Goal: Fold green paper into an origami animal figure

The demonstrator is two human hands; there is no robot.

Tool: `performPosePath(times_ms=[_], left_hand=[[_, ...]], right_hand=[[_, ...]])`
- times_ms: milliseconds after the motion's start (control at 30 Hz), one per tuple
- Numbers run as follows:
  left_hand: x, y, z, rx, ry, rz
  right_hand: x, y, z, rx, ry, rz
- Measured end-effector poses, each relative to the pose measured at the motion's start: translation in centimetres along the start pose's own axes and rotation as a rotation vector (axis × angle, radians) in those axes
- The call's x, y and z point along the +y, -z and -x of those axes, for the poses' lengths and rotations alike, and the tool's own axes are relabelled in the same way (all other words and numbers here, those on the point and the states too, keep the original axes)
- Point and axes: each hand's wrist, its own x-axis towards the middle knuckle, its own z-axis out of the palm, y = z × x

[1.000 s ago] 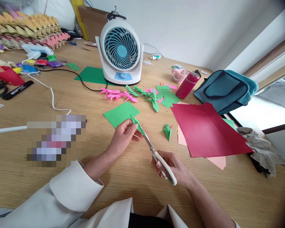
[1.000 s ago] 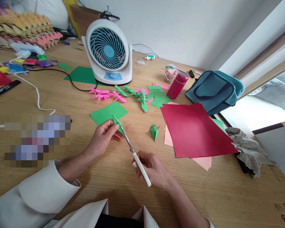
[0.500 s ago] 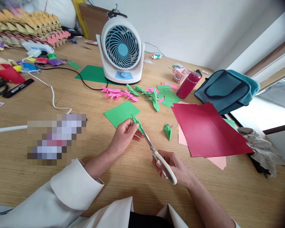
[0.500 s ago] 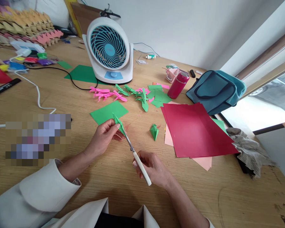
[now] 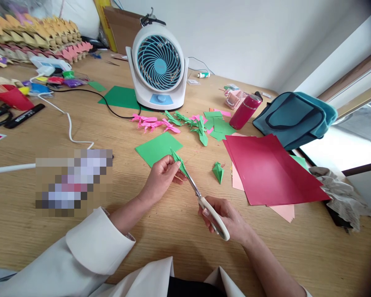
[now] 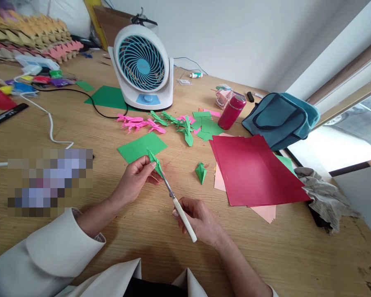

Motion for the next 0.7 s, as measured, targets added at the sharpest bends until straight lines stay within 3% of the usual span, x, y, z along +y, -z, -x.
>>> performPosePath(times_ms=[700], left_hand=[[0.48,-0.05,0.09,-0.051,0.052,0.027]], right_hand=[[0.66,-0.07,-0.20,0.019,0.008,-0.024]])
